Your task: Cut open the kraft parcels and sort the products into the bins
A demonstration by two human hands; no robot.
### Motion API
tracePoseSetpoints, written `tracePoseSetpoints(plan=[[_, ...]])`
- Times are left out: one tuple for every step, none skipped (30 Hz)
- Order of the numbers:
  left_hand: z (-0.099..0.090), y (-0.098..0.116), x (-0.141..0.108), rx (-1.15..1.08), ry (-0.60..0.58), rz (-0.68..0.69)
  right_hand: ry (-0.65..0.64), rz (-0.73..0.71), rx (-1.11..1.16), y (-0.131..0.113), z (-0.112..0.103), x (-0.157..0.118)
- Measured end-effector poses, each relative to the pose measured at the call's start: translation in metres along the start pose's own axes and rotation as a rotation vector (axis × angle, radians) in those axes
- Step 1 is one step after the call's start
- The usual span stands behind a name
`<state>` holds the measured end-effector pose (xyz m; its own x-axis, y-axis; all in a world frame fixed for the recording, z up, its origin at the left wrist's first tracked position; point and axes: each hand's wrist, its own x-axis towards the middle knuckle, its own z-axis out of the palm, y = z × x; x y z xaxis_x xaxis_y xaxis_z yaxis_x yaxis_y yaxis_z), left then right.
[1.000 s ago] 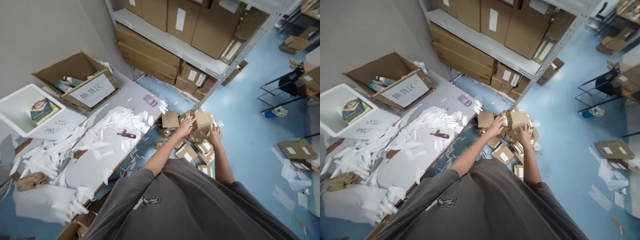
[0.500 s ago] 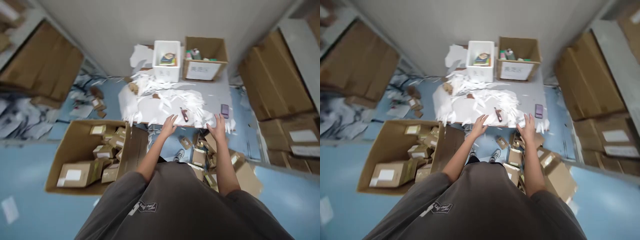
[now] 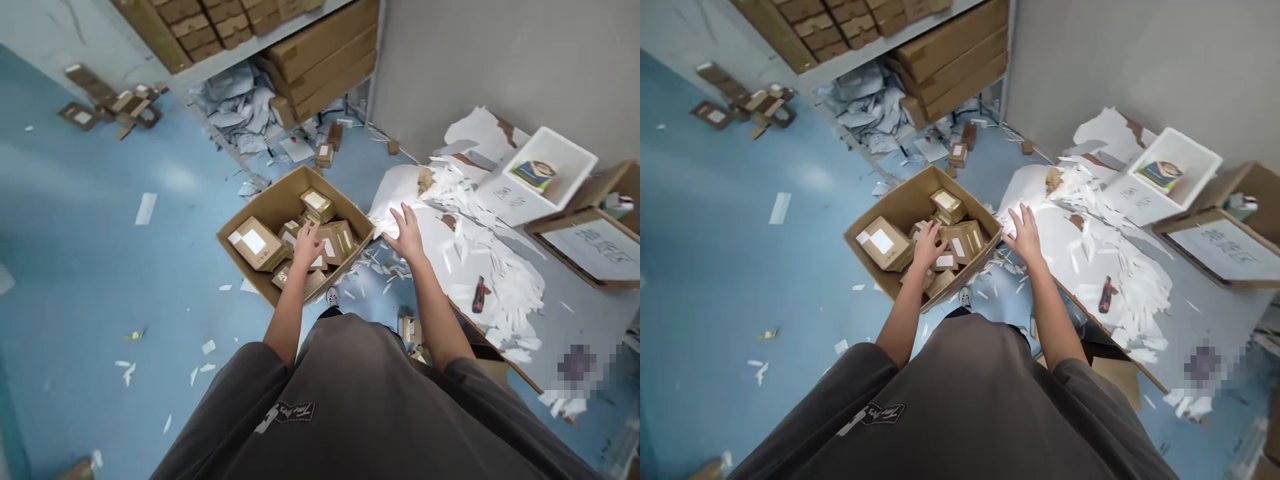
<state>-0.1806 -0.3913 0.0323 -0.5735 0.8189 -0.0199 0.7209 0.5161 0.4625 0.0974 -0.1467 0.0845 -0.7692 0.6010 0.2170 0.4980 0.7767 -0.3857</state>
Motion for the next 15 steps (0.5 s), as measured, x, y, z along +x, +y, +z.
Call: tracePoseSetpoints(plan=[[-0.004, -0.017, 0.001, -0.006, -0.012, -0.032, -0.029, -0.029, 0.005, -0.016, 0.014, 0.019], [-0.007, -0.032, 0.004, -0.013, -0.027, -0.058, -0.055, -0.051, 0.010, -0.030, 0.026, 0.035], [-0.007, -0.045, 0.007, -0.020, -0.046, -0.081, -0.080, -0.067, 0.014, -0.041, 0.037, 0.050], [-0.006, -0.055, 0.012, -0.030, -0.070, -0.103, -0.105, -0.080, 0.016, -0.049, 0.048, 0.064], [-0.003, -0.063, 0.017, -0.042, -0.097, -0.123, -0.129, -0.093, 0.016, -0.055, 0.057, 0.076], [0.002, -0.070, 0.024, -0.058, -0.124, -0.140, -0.152, -0.105, 0.014, -0.059, 0.066, 0.087], [0.009, -0.075, 0.031, -0.076, -0.151, -0.153, -0.173, -0.117, 0.012, -0.061, 0.075, 0.098], [0.017, -0.078, 0.038, -0.095, -0.177, -0.161, -0.192, -0.129, 0.011, -0.060, 0.083, 0.108], [0.027, -0.081, 0.046, -0.115, -0.203, -0.167, -0.210, -0.141, 0.013, -0.058, 0.091, 0.117], [0.039, -0.082, 0.053, -0.133, -0.230, -0.172, -0.228, -0.152, 0.016, -0.055, 0.100, 0.127], [0.052, -0.083, 0.061, -0.151, -0.260, -0.178, -0.248, -0.163, 0.021, -0.051, 0.110, 0.136], [0.066, -0.083, 0.068, -0.169, -0.293, -0.185, -0.270, -0.173, 0.024, -0.045, 0.121, 0.145], [0.082, -0.084, 0.077, -0.186, -0.327, -0.193, -0.293, -0.182, 0.027, -0.039, 0.132, 0.153], [0.099, -0.085, 0.085, -0.200, -0.357, -0.204, -0.319, -0.192, 0.028, -0.032, 0.144, 0.160], [0.117, -0.086, 0.094, -0.211, -0.385, -0.218, -0.347, -0.201, 0.030, -0.025, 0.156, 0.167]])
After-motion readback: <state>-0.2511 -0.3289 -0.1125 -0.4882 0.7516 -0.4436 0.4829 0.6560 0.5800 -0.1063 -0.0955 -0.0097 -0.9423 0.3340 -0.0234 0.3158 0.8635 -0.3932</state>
